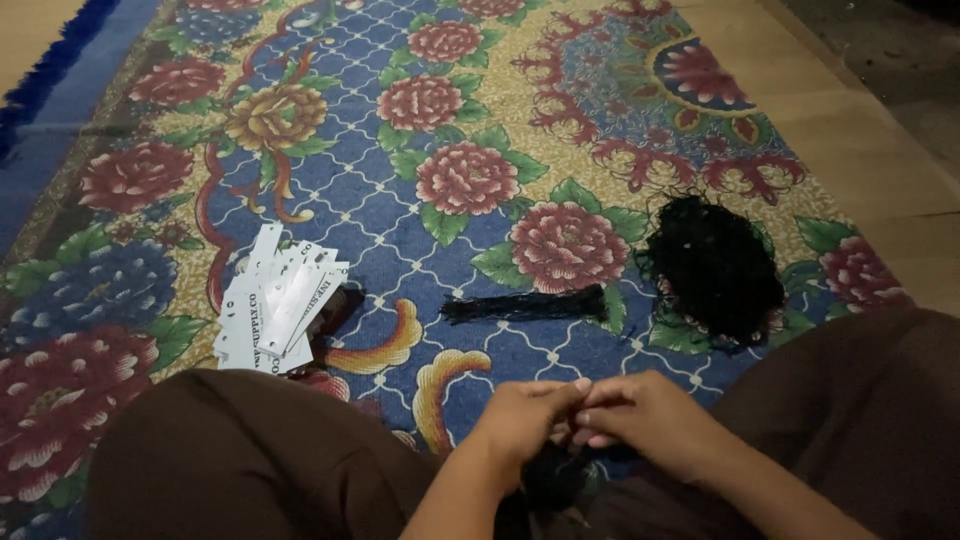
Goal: Tying a single string around bundles of black strings to secure them.
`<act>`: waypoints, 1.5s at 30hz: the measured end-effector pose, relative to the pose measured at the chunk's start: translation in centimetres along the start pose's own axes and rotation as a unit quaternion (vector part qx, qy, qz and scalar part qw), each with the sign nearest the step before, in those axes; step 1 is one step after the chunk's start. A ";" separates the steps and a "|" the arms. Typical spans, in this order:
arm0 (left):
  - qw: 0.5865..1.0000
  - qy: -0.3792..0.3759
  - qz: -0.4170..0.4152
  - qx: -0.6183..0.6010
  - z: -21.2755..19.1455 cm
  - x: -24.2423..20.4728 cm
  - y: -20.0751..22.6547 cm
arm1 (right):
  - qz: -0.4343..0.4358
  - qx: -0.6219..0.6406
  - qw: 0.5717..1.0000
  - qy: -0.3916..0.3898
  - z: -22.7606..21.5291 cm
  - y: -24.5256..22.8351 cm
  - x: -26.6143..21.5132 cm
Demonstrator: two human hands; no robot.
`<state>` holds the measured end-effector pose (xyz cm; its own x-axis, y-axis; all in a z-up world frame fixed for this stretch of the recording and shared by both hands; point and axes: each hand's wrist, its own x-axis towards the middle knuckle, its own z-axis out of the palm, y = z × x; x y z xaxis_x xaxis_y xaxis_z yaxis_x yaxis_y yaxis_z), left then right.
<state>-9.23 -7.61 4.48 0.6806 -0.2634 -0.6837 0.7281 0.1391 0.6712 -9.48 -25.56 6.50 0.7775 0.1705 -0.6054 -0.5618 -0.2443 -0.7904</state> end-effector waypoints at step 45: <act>0.914 0.395 0.073 -0.062 -8.6 8.4 3.3 | -0.049 0.145 0.946 0.285 -2.1 -2.9 5.3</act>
<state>-0.43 -1.13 -1.48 0.5817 0.5305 -0.6166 0.5955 0.2387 0.7671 -3.15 -25.91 5.72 0.8098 -0.3847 -0.4431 -0.4679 0.0324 -0.8832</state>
